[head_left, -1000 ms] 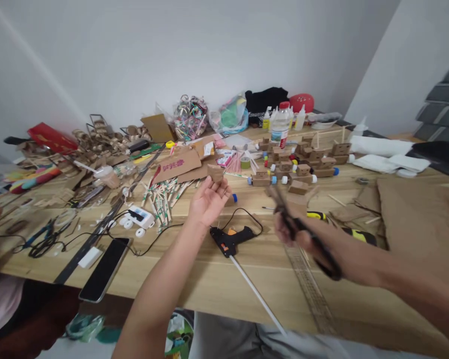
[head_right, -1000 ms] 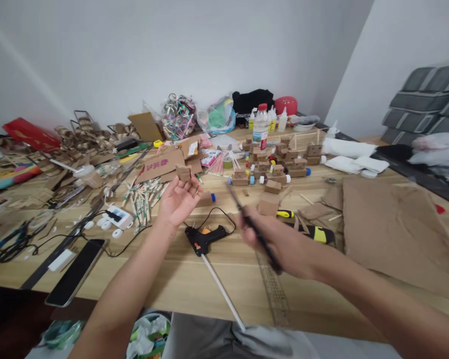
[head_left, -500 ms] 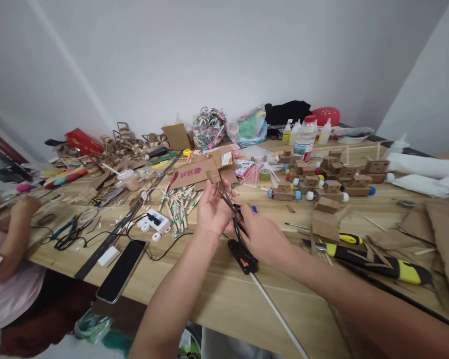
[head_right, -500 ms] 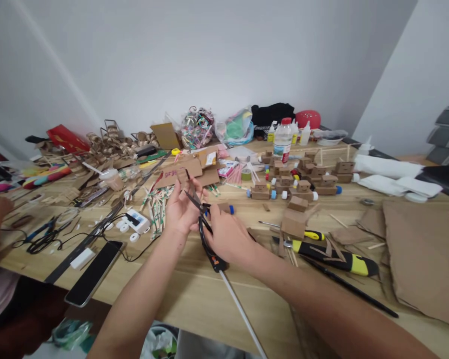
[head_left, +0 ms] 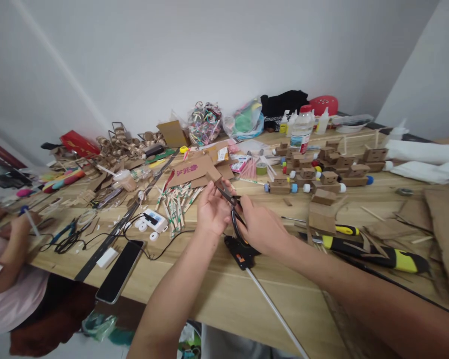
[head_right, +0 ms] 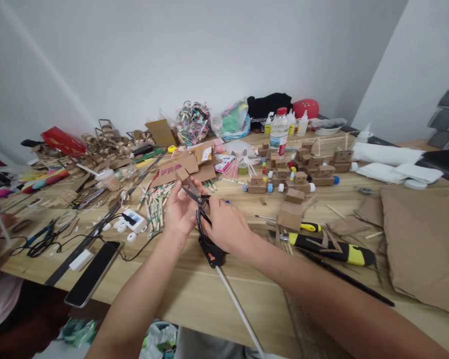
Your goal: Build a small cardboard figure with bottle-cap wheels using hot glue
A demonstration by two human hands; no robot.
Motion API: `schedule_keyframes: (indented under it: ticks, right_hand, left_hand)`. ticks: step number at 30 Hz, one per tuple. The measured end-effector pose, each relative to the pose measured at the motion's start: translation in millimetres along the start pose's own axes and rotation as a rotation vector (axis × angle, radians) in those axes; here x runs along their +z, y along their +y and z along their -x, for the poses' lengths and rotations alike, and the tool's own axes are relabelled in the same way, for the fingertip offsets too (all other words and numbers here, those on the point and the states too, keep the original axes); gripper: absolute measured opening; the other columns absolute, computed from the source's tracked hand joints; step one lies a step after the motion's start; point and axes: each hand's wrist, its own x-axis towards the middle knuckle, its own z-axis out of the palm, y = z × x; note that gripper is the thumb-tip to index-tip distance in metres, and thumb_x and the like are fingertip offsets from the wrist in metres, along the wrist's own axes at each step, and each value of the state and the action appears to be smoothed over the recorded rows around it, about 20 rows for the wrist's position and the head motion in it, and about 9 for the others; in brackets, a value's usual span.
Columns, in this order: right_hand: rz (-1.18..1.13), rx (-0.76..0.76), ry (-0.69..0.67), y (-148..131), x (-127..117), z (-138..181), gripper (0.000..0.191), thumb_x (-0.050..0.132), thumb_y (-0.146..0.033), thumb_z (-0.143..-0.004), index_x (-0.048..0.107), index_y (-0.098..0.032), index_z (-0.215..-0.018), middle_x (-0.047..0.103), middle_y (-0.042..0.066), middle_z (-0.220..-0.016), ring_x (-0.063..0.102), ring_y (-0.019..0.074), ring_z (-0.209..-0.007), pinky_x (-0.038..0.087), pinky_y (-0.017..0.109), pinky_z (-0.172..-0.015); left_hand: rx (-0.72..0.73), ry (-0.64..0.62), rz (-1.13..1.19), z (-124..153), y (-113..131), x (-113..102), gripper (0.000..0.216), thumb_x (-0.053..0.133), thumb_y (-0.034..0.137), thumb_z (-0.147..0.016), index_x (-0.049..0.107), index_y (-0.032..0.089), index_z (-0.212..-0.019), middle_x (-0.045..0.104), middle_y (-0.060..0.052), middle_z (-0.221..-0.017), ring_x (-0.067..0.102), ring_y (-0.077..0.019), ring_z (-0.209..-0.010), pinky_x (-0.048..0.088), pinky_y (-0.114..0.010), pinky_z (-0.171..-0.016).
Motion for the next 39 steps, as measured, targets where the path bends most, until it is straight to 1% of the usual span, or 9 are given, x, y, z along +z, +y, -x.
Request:
schedule_keyframes:
  ticks: [5,8,11,18,21,24,29,35,39]
  right_hand:
    - [0.020,0.001,0.006,2,-7,2,0.029,0.043,-0.030,-0.104,0.058,-0.013,-0.123,0.077,0.020,-0.117,0.075,0.0323,-0.107,0.043,0.031,-0.070]
    - [0.059,0.007,0.003,2,-13,3,0.031,0.044,-0.034,-0.105,0.059,-0.013,-0.122,0.079,0.020,-0.110,0.076,0.0337,-0.104,0.042,0.032,-0.068]
    - [0.087,0.002,-0.001,4,-20,5,0.033,0.045,-0.037,-0.105,0.060,-0.013,-0.123,0.079,0.021,-0.108,0.077,0.0353,-0.103,0.042,0.032,-0.067]
    - [0.134,-0.010,0.019,13,-34,7,0.040,0.049,-0.048,-0.104,0.062,-0.015,-0.123,0.078,0.020,-0.114,0.076,0.0370,-0.106,0.047,0.034,-0.071]
    - [0.135,-0.014,0.024,17,-42,8,0.038,0.050,-0.047,-0.103,0.065,-0.016,-0.119,0.079,0.018,-0.111,0.076,0.0349,-0.104,0.046,0.033,-0.070]
    - [0.114,-0.023,-0.001,19,-48,9,0.034,0.051,-0.044,-0.103,0.067,-0.017,-0.116,0.080,0.015,-0.108,0.077,0.0317,-0.101,0.045,0.031,-0.068]
    - [0.177,-0.040,0.018,24,-51,8,0.040,0.053,-0.049,-0.103,0.066,-0.016,-0.121,0.079,0.016,-0.109,0.076,0.0325,-0.102,0.045,0.031,-0.068]
    - [0.269,-0.097,0.120,32,-49,8,0.046,0.054,-0.052,-0.101,0.067,-0.014,-0.123,0.078,0.020,-0.108,0.075,0.0340,-0.098,0.047,0.033,-0.070]
    - [0.309,-0.171,0.198,35,-48,8,0.046,0.056,-0.052,-0.100,0.068,-0.012,-0.120,0.077,0.021,-0.104,0.074,0.0343,-0.099,0.048,0.035,-0.078]
  left_hand:
    - [0.012,0.053,0.018,0,1,4,0.023,0.055,0.023,-0.095,0.070,0.021,-0.077,0.071,0.000,-0.074,0.065,-0.0132,-0.063,0.055,-0.026,-0.067]
    - [0.061,0.071,0.024,-3,4,3,0.021,0.057,0.018,-0.093,0.069,0.020,-0.075,0.070,0.001,-0.071,0.067,-0.0125,-0.066,0.055,-0.025,-0.073]
    - [0.102,0.040,-0.006,-8,5,-1,0.014,0.065,0.016,-0.088,0.069,0.019,-0.076,0.071,0.001,-0.072,0.071,-0.0135,-0.073,0.054,-0.028,-0.083]
    - [0.247,-0.021,-0.073,-16,8,-9,0.017,0.074,0.008,-0.078,0.068,0.023,-0.076,0.075,0.003,-0.075,0.073,-0.0133,-0.079,0.050,-0.027,-0.090]
    - [0.294,-0.066,-0.120,-18,9,-10,0.021,0.079,0.008,-0.074,0.069,0.025,-0.082,0.076,0.004,-0.077,0.072,-0.0128,-0.079,0.050,-0.026,-0.088]
    - [0.317,-0.102,-0.127,-18,8,-11,0.024,0.082,0.009,-0.070,0.068,0.025,-0.081,0.076,0.005,-0.077,0.072,-0.0120,-0.076,0.050,-0.025,-0.085]
    - [0.321,-0.135,-0.124,-20,4,-12,0.027,0.085,0.011,-0.066,0.065,0.025,-0.077,0.075,0.005,-0.075,0.071,-0.0116,-0.073,0.051,-0.024,-0.081]
    - [0.294,-0.097,-0.146,-23,5,-17,0.028,0.089,0.018,-0.067,0.065,0.026,-0.078,0.075,0.005,-0.078,0.074,-0.0141,-0.085,0.051,-0.027,-0.090]
    - [0.190,-0.060,-0.119,-20,7,-17,0.016,0.084,0.027,-0.077,0.068,0.025,-0.077,0.076,0.003,-0.078,0.074,-0.0165,-0.090,0.052,-0.033,-0.097]
